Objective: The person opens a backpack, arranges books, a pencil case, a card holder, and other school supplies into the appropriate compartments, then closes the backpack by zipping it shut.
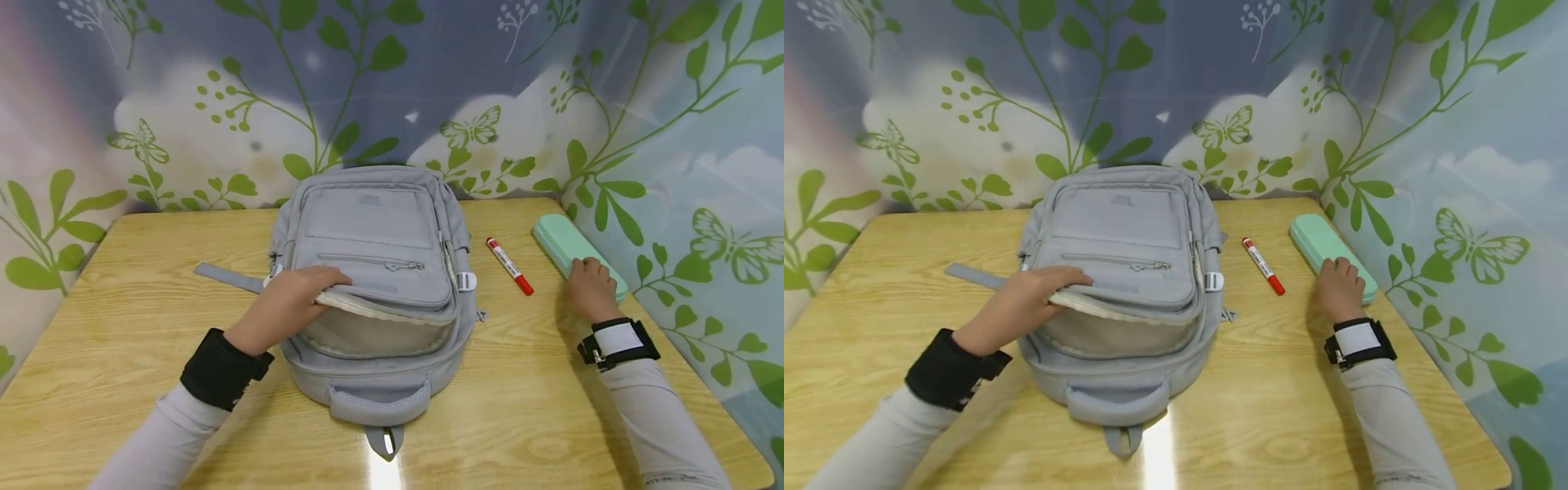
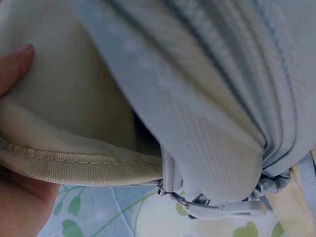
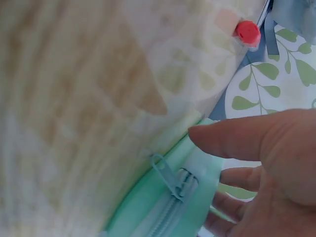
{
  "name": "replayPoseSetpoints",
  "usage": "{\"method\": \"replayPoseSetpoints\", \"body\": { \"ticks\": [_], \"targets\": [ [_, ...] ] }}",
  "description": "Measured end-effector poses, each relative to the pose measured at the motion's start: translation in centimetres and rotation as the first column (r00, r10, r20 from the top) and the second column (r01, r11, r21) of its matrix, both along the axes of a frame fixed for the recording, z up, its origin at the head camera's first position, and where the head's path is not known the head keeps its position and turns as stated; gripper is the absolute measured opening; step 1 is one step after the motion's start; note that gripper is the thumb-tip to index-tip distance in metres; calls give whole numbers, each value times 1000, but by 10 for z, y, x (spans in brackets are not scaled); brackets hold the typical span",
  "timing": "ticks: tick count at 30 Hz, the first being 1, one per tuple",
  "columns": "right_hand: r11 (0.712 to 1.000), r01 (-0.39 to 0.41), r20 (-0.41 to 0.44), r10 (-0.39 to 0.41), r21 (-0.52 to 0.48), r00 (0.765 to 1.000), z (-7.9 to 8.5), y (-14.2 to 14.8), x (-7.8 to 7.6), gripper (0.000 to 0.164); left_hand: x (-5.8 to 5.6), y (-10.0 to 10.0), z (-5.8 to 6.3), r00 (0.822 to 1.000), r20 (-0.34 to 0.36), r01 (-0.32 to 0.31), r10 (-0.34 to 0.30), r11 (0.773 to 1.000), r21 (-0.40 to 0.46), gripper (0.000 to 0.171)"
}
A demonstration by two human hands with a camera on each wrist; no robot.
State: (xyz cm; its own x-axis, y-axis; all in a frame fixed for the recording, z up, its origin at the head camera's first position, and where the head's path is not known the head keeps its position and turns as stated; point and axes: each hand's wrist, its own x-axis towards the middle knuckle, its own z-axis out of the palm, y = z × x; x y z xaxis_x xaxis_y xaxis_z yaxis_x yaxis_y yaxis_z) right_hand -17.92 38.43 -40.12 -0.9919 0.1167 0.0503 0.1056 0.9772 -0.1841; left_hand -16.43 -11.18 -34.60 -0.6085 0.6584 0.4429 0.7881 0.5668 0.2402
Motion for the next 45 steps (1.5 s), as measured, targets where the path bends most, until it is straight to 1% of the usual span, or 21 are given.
{"method": "replayPoseSetpoints", "body": {
  "ticks": [6, 8, 13, 15, 21, 23, 25, 27, 31, 33, 35, 36, 38, 40, 41, 42, 43, 44, 45],
  "targets": [
    [993, 88, 47, -84, -79, 995, -2, 6, 2, 55, 1, 1, 0, 1000, -3, 0, 0, 1000, 5, 33],
    [991, 99, 52, -95, -91, 994, -1, 7, 4, 58, 1, 1, -1, 1000, -4, 0, 0, 1000, 3, 32],
    [993, 85, 80, -78, -87, 994, 1, 12, 7, 62, 1, 0, -3, 1000, 1, -1, 1, 1000, 4, 33],
    [993, 78, 79, -71, -83, 994, 1, 14, 7, 63, 0, 0, -4, 1000, -1, -3, 3, 1000, 5, 33],
    [998, 35, 14, -34, -55, 999, -3, 18, 8, 64, 0, 1, -4, 1000, -13, -10, 10, 1000, -5, 35],
    [998, 26, -1, -26, -61, 1000, -3, 20, 8, 62, 0, 1, -4, 1000, -14, -12, 12, 1000, -8, 36],
    [995, 31, 4, -31, -90, 1000, -2, 21, 9, 61, 0, 1, -5, 1000, -15, -11, 11, 1000, -10, 36],
    [990, 41, 26, -38, -131, 999, -1, 21, 9, 62, 0, 1, -5, 1000, -16, -10, 10, 1000, -10, 36],
    [968, 71, 94, -49, -240, 994, 7, 21, 13, 64, -1, 2, -5, 1000, -23, -9, 9, 1000, -9, 36],
    [961, 67, 95, -43, -267, 995, 14, 20, 16, 64, -2, 2, -5, 1000, -21, -11, 11, 1000, -9, 35],
    [956, 58, 64, -42, -286, 997, 21, 16, 21, 63, -3, 3, -5, 1000, -13, -16, 16, 1000, -12, 33],
    [954, 41, 40, -30, -298, 999, 26, 13, 25, 62, -3, 4, -5, 1000, -7, -19, 19, 1000, -12, 33],
    [947, -19, -24, 12, -319, 1000, 38, 4, 34, 59, -5, 5, -4, 999, 3, -35, 35, 999, -15, 32],
    [929, -110, -101, 79, -353, 992, 53, -9, 44, 56, -6, 6, -2, 998, 23, -59, 60, 998, -16, 32],
    [910, -162, -125, 123, -382, 984, 62, -16, 49, 55, -6, 7, 0, 997, 29, -71, 72, 997, -15, 32],
    [888, -222, -155, 173, -404, 973, 71, -23, 55, 54, -7, 8, 1, 996, 36, -85, 86, 996, -13, 33],
    [859, -283, -185, 224, -426, 957, 80, -32, 60, 54, -8, 8, 4, 994, 50, -102, 102, 995, -5, 33],
    [818, -365, -237, 286, -444, 928, 88, -39, 65, 53, -9, 9, 8, 991, 67, -120, 119, 993, 8, 33],
    [769, -454, -287, 357, -450, 889, 95, -47, 70, 53, -10, 11, 12, 987, 88, -139, 136, 990, 28, 33]
  ]
}}
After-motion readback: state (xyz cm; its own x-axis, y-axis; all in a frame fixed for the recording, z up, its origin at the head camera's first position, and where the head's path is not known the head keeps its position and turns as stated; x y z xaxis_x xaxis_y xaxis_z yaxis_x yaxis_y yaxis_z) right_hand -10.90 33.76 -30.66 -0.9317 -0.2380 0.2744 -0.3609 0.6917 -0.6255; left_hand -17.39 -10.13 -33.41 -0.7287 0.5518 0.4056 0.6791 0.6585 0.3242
